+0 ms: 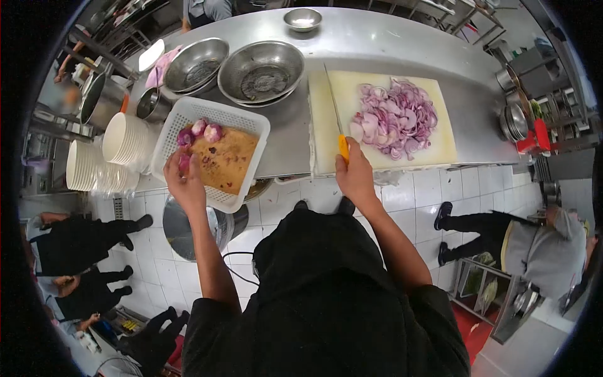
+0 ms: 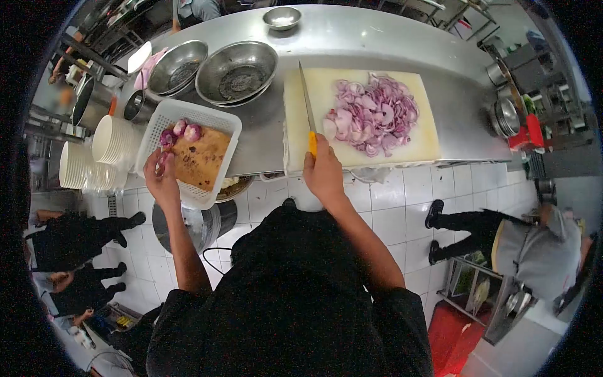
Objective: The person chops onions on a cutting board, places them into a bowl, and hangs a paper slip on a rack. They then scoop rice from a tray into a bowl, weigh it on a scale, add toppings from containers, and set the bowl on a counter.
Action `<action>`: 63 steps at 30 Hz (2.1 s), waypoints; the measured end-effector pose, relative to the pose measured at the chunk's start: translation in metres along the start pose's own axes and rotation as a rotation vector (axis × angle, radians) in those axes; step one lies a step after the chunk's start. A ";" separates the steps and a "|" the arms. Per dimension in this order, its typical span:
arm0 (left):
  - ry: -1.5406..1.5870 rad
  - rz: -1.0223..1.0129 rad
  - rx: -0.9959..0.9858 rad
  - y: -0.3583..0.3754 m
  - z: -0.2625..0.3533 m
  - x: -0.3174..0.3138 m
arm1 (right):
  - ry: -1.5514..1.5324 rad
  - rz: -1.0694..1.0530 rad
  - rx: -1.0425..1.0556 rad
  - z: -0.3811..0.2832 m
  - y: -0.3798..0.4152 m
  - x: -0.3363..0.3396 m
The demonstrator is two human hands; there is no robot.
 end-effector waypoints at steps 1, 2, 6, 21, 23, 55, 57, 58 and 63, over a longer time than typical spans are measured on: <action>0.025 -0.008 -0.012 -0.001 0.000 -0.002 | -0.036 -0.014 -0.031 0.006 -0.001 0.003; 0.025 -0.018 -0.027 -0.003 -0.001 -0.003 | -0.072 -0.029 -0.061 0.009 -0.001 0.007; 0.022 -0.051 -0.026 -0.007 0.002 -0.004 | -0.044 -0.064 -0.179 0.020 -0.001 0.032; 0.038 0.037 0.103 -0.012 -0.029 0.041 | 0.037 0.095 -0.035 0.005 -0.018 0.020; 0.086 0.027 0.092 -0.014 -0.020 0.037 | 0.136 0.150 0.151 -0.007 -0.021 0.000; 0.657 -1.248 -0.747 0.385 0.468 -0.161 | 0.051 0.742 -0.698 0.227 0.300 0.412; 0.662 -1.274 -0.760 0.413 0.491 -0.176 | 0.047 0.760 -0.676 0.239 0.317 0.435; 0.674 -1.283 -0.729 0.424 0.500 -0.185 | 0.049 0.760 -0.660 0.245 0.320 0.448; 0.606 -1.338 -0.626 0.471 0.529 -0.244 | 0.053 0.792 -0.494 0.272 0.285 0.540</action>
Point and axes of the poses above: each hand's wrist, its own y-axis away from the middle knuckle, its own x-axis out of the back of the hand, z = x × y, the point moved 1 cm from there along -y, towards the middle knuckle, and after that the axes turned 8 degrees about -y, right-handed, at the moved point
